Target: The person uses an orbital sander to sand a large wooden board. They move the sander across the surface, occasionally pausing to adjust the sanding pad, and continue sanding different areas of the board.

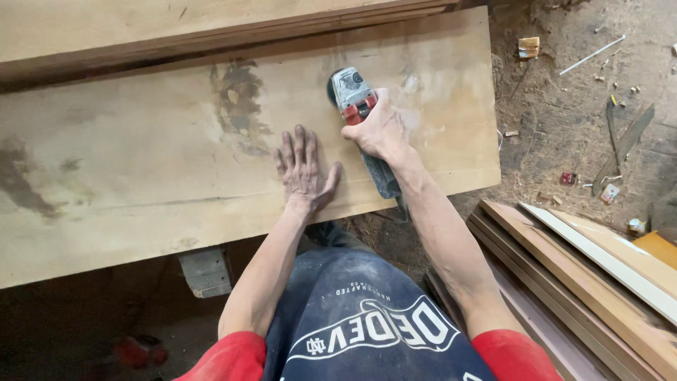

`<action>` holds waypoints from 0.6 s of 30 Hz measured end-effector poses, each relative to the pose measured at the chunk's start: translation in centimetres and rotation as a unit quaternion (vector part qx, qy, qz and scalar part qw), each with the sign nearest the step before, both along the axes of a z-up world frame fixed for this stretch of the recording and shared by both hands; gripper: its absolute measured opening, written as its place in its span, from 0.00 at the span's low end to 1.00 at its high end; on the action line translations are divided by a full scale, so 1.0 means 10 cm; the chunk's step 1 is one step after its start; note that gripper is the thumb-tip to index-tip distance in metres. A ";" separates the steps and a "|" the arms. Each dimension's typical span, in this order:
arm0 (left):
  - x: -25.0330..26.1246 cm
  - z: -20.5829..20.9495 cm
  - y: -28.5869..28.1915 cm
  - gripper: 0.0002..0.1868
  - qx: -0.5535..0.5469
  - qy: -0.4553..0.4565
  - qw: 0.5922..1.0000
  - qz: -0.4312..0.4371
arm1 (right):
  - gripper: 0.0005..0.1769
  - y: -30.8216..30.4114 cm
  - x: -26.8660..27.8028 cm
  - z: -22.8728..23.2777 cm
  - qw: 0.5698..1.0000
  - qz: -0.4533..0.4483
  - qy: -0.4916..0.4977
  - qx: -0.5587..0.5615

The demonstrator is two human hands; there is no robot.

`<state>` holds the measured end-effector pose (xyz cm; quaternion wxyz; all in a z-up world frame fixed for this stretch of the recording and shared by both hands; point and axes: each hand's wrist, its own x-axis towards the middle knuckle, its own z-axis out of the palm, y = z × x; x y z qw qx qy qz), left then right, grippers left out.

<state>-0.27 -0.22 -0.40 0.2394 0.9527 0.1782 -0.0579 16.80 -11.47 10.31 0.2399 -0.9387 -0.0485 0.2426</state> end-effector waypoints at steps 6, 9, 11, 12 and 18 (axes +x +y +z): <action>-0.06 -0.18 0.01 0.49 0.013 -0.066 0.998 0.013 | 0.55 -0.75 -0.37 0.04 0.992 -0.123 -0.017 0.024; -0.04 -0.20 0.02 0.48 -0.002 -0.079 0.997 0.014 | 0.40 -1.37 -0.66 0.14 0.939 -0.184 0.068 0.284; -0.06 -0.21 0.05 0.48 -0.011 -0.083 0.997 0.003 | 0.37 -1.65 -0.92 0.15 0.880 -0.203 0.104 0.417; -0.06 -0.21 0.06 0.48 -0.012 -0.085 0.996 0.003 | 0.38 -1.74 -1.07 0.14 0.836 -0.214 0.123 0.490; -0.03 -0.20 0.23 0.47 -0.030 -0.097 0.994 -0.033 | 0.41 -1.51 -1.58 0.05 0.649 -0.227 0.189 0.701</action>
